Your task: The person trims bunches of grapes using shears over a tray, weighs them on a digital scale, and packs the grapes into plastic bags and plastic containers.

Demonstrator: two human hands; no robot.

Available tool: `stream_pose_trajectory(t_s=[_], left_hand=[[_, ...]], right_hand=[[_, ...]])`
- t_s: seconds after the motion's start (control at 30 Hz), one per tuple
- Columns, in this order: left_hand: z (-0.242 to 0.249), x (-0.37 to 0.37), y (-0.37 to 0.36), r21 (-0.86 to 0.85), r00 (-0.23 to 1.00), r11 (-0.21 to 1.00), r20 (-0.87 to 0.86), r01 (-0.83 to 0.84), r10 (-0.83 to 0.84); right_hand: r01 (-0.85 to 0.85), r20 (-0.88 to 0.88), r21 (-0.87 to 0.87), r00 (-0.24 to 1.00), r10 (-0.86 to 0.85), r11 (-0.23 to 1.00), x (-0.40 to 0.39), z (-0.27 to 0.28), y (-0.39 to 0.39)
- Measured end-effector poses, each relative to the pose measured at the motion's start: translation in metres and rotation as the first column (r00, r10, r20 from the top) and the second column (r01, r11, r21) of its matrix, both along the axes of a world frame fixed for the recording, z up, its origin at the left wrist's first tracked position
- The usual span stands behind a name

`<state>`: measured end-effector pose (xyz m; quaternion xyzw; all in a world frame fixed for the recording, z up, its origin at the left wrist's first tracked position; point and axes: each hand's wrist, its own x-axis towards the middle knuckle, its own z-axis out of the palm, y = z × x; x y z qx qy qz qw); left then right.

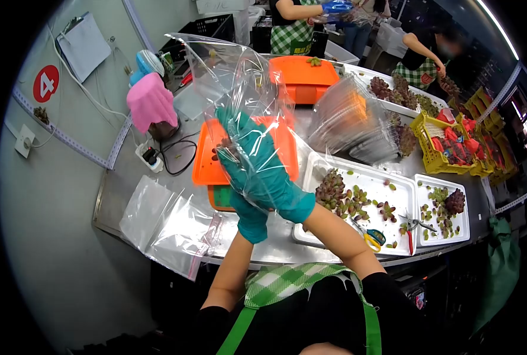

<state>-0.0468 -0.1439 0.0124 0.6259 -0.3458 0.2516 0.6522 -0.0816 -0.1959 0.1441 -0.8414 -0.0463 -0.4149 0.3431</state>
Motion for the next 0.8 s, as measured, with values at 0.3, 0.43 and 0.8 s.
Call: stream_pose_trajectory(t_s=[0.3,0.43,0.8], left_hand=[[0.069,0.148,-0.013,-0.505,0.603,0.770,-0.491,0.391,-0.629],[0.014,0.209,-0.031,-0.251,0.470,0.684,-0.566,0.685,-0.678],[0.002,0.207,-0.064,-0.305,-0.239,0.062,-0.843,0.950,-0.482]], right_hand=[[-0.036,-0.204,0.012,0.978,0.038,0.999,-0.033,-0.073,0.034],[0.208,-0.241,0.932,0.967,0.079,0.297,-0.002,-0.128,0.004],[0.084,-0.047,0.963,0.988,0.146,-0.258,0.036,-0.125,-0.033]])
